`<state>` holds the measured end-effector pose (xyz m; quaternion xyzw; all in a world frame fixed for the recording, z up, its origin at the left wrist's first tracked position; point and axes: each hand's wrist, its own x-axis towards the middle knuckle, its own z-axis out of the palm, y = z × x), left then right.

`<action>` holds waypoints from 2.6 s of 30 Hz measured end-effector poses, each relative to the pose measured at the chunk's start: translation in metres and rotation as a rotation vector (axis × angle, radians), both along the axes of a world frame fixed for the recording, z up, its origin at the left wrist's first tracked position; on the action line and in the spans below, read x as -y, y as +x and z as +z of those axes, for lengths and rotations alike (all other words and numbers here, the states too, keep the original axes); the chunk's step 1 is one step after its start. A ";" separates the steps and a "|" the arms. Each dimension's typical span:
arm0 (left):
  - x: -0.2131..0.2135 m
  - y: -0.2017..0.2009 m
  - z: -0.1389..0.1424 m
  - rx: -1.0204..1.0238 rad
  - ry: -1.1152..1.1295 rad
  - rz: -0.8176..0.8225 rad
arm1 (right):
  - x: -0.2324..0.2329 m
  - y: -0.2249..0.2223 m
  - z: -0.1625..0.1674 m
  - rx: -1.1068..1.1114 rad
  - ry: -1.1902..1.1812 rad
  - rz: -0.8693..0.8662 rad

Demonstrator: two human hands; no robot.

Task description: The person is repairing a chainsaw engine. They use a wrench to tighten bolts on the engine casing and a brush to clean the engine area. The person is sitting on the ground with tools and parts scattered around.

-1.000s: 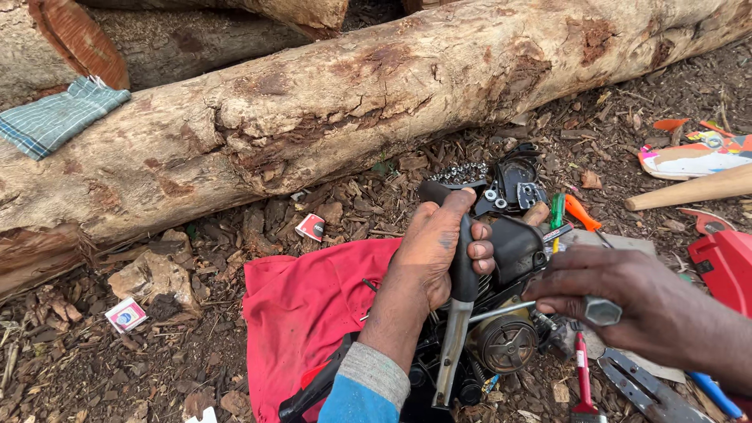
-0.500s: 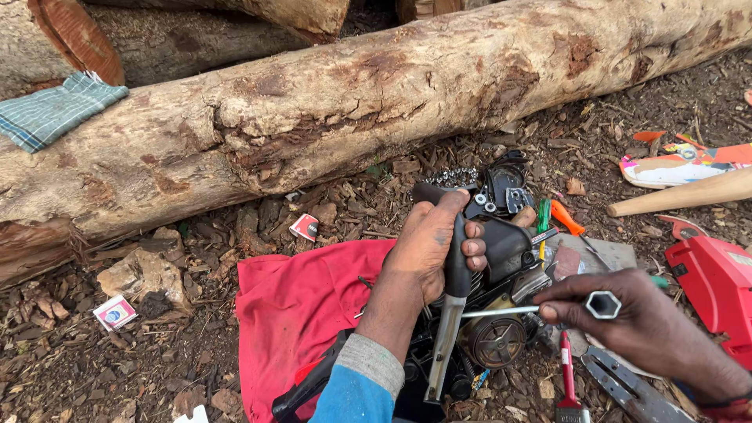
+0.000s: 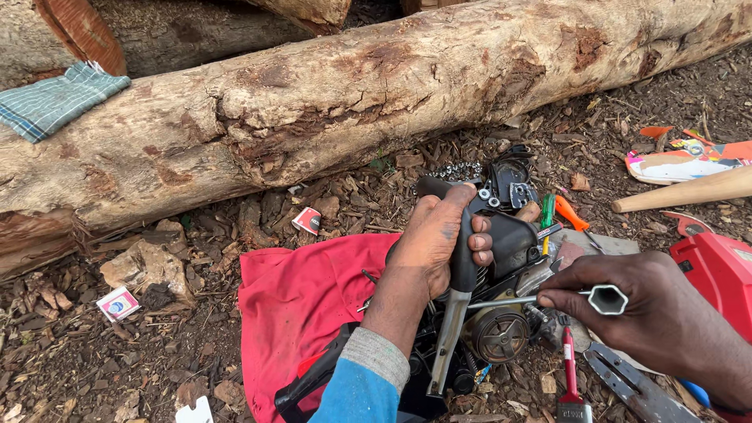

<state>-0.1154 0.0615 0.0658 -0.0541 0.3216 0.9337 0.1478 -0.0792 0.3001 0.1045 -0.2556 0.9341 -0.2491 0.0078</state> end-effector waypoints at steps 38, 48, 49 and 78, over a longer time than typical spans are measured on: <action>0.011 -0.014 -0.005 0.033 0.026 0.000 | -0.016 0.033 -0.011 0.380 -0.221 0.060; -0.003 -0.010 0.009 0.079 -0.206 0.153 | 0.041 0.077 0.006 0.460 0.101 -0.417; -0.003 -0.010 0.008 0.077 -0.218 0.162 | 0.042 0.080 0.003 0.480 0.128 -0.429; 0.002 -0.016 0.002 0.086 -0.201 0.156 | 0.020 0.084 -0.093 0.534 -0.456 -0.415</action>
